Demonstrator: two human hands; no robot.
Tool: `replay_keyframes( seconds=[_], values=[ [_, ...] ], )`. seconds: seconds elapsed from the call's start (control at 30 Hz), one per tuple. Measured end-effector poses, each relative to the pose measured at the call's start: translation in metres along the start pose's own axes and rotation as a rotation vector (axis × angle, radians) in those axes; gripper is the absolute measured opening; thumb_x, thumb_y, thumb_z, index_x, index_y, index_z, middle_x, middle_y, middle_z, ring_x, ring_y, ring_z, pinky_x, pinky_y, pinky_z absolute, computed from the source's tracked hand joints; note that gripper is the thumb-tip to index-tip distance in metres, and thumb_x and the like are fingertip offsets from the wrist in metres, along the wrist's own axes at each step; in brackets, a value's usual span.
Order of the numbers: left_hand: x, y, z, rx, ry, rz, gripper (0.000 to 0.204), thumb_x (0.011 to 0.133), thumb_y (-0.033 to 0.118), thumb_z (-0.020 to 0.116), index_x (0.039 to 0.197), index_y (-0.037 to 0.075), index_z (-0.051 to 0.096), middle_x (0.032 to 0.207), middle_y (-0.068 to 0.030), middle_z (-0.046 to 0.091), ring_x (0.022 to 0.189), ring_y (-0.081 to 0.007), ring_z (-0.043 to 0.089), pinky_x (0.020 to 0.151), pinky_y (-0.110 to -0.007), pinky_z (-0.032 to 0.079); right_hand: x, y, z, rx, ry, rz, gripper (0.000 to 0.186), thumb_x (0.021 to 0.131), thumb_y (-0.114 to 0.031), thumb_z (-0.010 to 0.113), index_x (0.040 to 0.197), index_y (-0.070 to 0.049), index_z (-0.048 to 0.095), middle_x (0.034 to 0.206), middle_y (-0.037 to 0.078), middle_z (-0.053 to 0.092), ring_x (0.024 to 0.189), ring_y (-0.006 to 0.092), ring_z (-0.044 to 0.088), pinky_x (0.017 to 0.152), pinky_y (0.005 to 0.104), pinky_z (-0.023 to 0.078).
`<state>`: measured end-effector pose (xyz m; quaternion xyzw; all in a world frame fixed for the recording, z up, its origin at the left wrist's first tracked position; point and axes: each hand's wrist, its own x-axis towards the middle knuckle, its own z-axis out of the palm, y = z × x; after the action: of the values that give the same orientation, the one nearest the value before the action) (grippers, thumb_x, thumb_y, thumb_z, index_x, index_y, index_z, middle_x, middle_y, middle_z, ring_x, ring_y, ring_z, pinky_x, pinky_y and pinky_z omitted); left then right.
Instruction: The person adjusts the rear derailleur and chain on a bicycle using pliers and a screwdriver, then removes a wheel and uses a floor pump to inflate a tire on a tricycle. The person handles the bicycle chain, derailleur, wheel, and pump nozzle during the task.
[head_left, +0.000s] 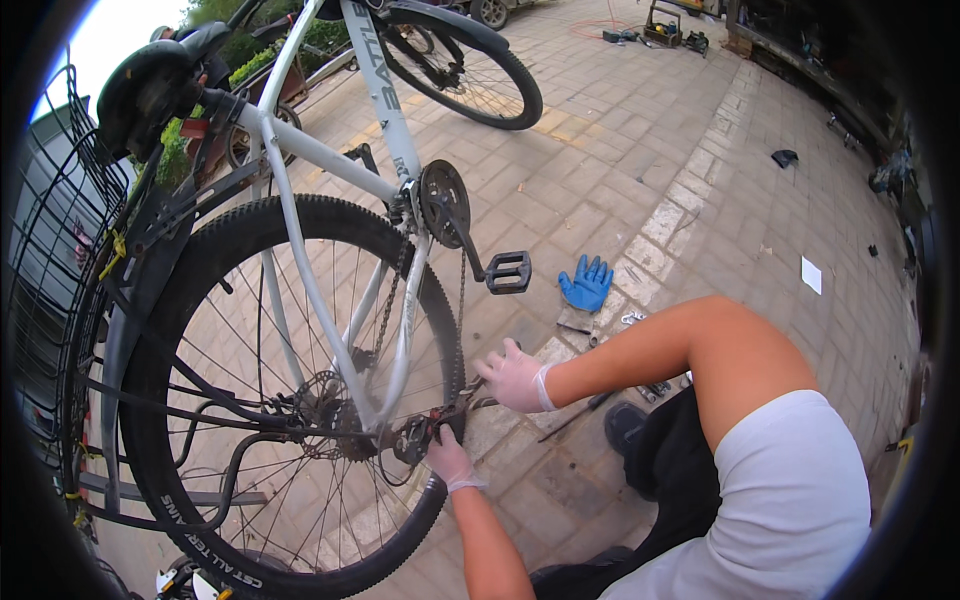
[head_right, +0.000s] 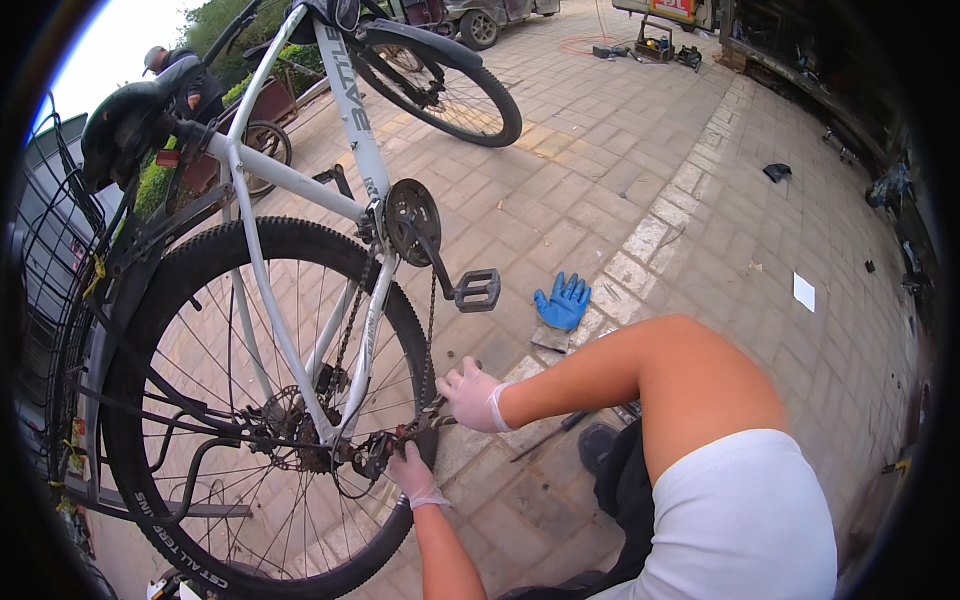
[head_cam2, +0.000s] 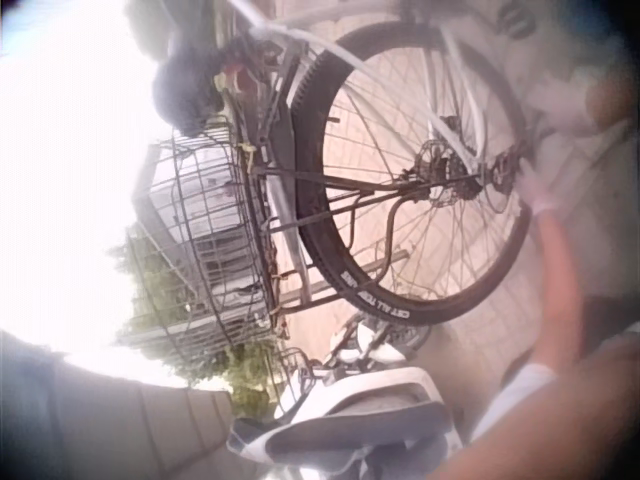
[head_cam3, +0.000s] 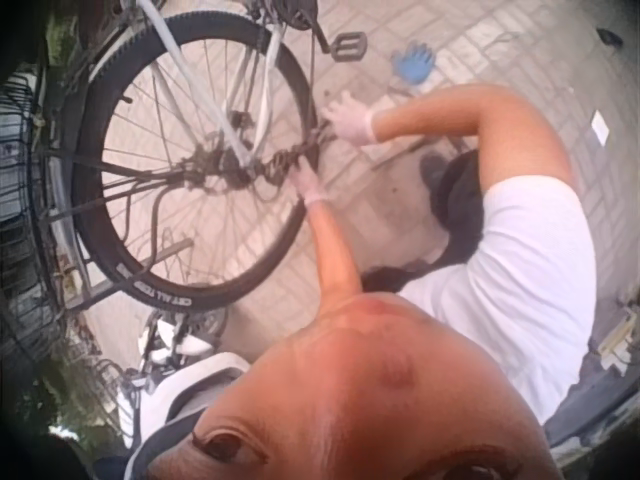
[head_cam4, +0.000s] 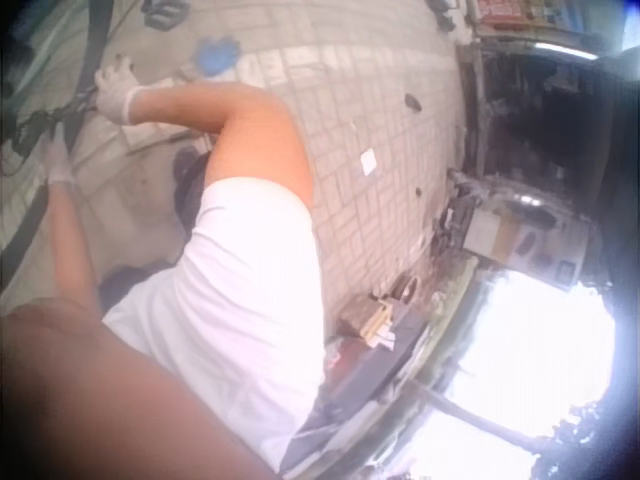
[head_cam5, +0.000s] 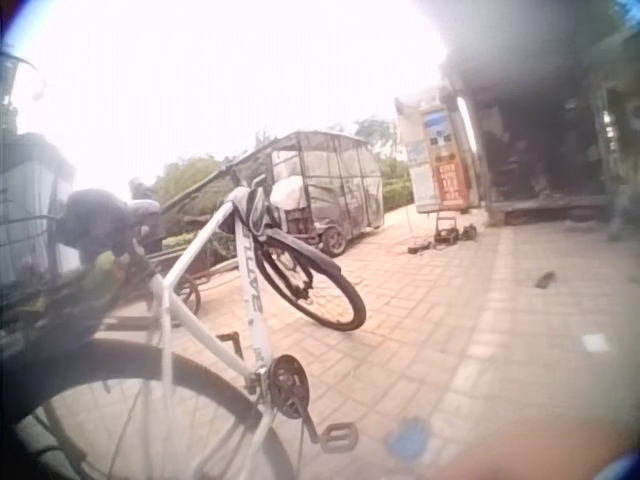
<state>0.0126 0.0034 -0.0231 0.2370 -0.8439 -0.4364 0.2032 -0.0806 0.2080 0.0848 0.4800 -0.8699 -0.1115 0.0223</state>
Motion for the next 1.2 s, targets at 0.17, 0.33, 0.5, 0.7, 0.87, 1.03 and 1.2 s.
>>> replay_keyframes(
  seconds=[0.17, 0.33, 0.5, 0.7, 0.87, 1.03, 1.2],
  values=[
    [-0.002, 0.016, -0.007, 0.067, -0.075, -0.069, 0.043, 0.091, 0.027, 0.055, 0.119, -0.005, 0.06, 0.117, -0.0239, 0.063, 0.109, -0.0366, 0.059, 0.094, -0.041, 0.044, 0.005, 0.001, -0.003, 0.085, -0.091, -0.001, 0.027, 0.077, -0.024, 0.06, 0.097, -0.009, 0.073, 0.129, 0.017, 0.051, 0.107, 0.0306, 0.053, 0.088, 0.0573, 0.039],
    [0.002, 0.006, -0.007, -0.002, -0.103, -0.119, 0.037, 0.089, 0.024, 0.059, 0.115, -0.002, 0.062, 0.117, -0.0198, 0.062, 0.108, -0.036, 0.058, 0.098, -0.041, 0.04, -0.003, 0.005, 0.001, 0.056, -0.008, -0.01, 0.027, 0.072, -0.021, 0.064, 0.093, -0.005, 0.069, 0.126, 0.016, 0.05, 0.107, 0.0303, 0.05, 0.087, 0.0531, 0.039],
    [0.001, 0.013, -0.007, -0.029, -0.086, -0.139, 0.031, 0.086, 0.004, 0.061, 0.116, -0.002, 0.061, 0.113, -0.0154, 0.064, 0.105, -0.0276, 0.06, 0.095, -0.038, 0.043, -0.001, 0.006, -0.001, 0.015, -0.033, -0.022, 0.034, 0.07, -0.016, 0.064, 0.101, -0.004, 0.066, 0.127, 0.016, 0.048, 0.107, 0.0285, 0.05, 0.089, 0.0492, 0.038],
    [0.0, 0.023, -0.01, -0.11, -0.092, -0.158, 0.031, 0.087, 0.003, 0.06, 0.117, -0.003, 0.06, 0.114, -0.0144, 0.063, 0.104, -0.0257, 0.06, 0.094, -0.036, 0.044, 0.0, 0.003, 0.001, -0.045, 0.107, -0.083, 0.02, 0.075, -0.017, 0.061, 0.09, -0.007, 0.07, 0.118, 0.013, 0.052, 0.103, 0.026, 0.052, 0.083, 0.048, 0.039],
    [0.001, 0.015, -0.008, -0.14, -0.1, -0.164, 0.031, 0.087, 0.002, 0.06, 0.118, -0.004, 0.059, 0.115, -0.0141, 0.063, 0.105, -0.0248, 0.059, 0.095, -0.035, 0.044, 0.002, 0.001, 0.006, -0.061, 0.105, -0.064, 0.019, 0.076, -0.018, 0.061, 0.088, -0.008, 0.07, 0.115, 0.012, 0.053, 0.103, 0.0257, 0.052, 0.08, 0.0469, 0.039],
    [0.0, 0.014, -0.007, -0.127, -0.067, -0.147, 0.03, 0.087, 0.002, 0.061, 0.116, -0.004, 0.059, 0.116, -0.014, 0.062, 0.106, -0.0252, 0.058, 0.097, -0.036, 0.042, 0.003, -0.003, 0.005, -0.068, 0.138, -0.051, 0.018, 0.076, -0.019, 0.061, 0.086, -0.008, 0.071, 0.112, 0.012, 0.053, 0.102, 0.0263, 0.052, 0.078, 0.0461, 0.039],
    [0.0, 0.011, -0.007, -0.125, -0.075, -0.151, 0.031, 0.085, 0.004, 0.063, 0.115, -0.004, 0.06, 0.116, -0.015, 0.062, 0.106, -0.0265, 0.059, 0.097, -0.036, 0.042, 0.008, 0.003, 0.005, 0.039, -0.072, -0.066, 0.017, 0.071, -0.013, 0.062, 0.085, -0.004, 0.067, 0.109, 0.015, 0.059, 0.096, 0.0274, 0.057, 0.077, 0.0451, 0.045]
  ],
)
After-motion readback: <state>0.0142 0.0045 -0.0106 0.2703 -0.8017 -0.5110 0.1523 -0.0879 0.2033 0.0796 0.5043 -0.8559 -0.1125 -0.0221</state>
